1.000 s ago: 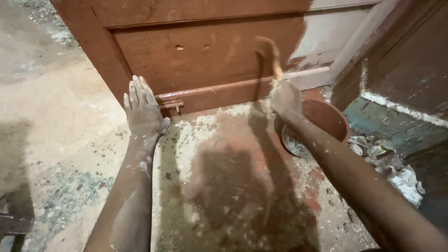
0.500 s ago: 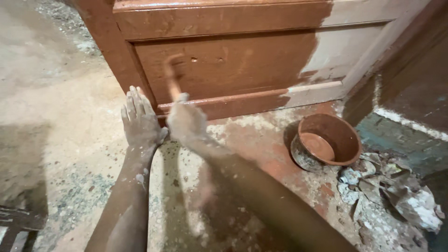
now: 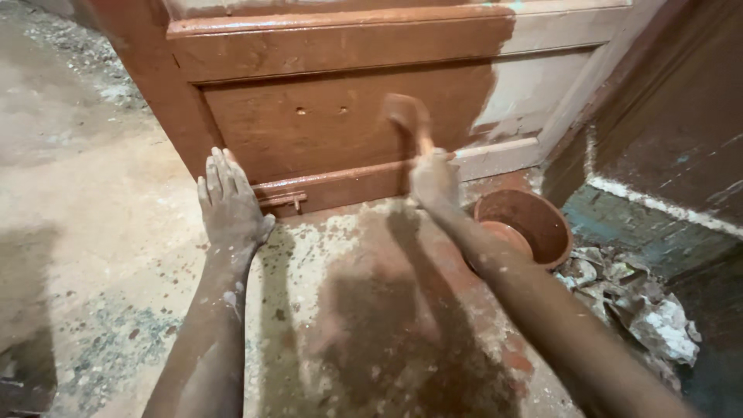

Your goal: The person paints a wooden door panel with reddish-brown paint, using a brush to spread paint across the recessed panels and rails while steadying the door with the other hand. They dip the brush into a bowl of paint on the floor between strokes and work upward across the door surface.

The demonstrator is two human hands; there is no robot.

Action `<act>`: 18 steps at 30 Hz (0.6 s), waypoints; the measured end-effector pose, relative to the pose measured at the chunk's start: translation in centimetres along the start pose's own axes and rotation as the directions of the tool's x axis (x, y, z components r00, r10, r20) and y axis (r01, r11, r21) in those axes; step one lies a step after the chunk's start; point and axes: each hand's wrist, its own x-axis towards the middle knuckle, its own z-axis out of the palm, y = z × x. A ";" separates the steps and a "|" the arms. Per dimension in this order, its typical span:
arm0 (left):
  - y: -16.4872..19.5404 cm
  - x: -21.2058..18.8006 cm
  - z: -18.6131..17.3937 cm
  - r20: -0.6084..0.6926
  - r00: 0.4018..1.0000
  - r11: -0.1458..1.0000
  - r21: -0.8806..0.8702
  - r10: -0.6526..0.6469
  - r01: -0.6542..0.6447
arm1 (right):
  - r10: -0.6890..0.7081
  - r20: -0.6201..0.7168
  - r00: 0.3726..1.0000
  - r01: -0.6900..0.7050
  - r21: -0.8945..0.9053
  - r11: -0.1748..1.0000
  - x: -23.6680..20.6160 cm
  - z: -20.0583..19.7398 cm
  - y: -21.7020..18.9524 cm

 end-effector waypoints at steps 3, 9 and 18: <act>0.5 0.3 0.0 -0.010 1.000 1.000 -0.025 0.006 -0.006 | 0.011 -0.054 0.998 -0.016 -0.088 0.996 1.3 -1.8 3.6; 0.1 0.2 0.3 -0.003 1.000 1.000 -0.020 -0.007 0.007 | -0.053 0.027 0.998 0.052 0.051 0.997 -0.2 -0.6 -2.3; -3.3 -0.4 0.9 0.013 0.999 0.998 0.023 -0.051 0.051 | -0.370 0.281 0.885 0.297 0.270 0.916 -9.9 7.3 -18.9</act>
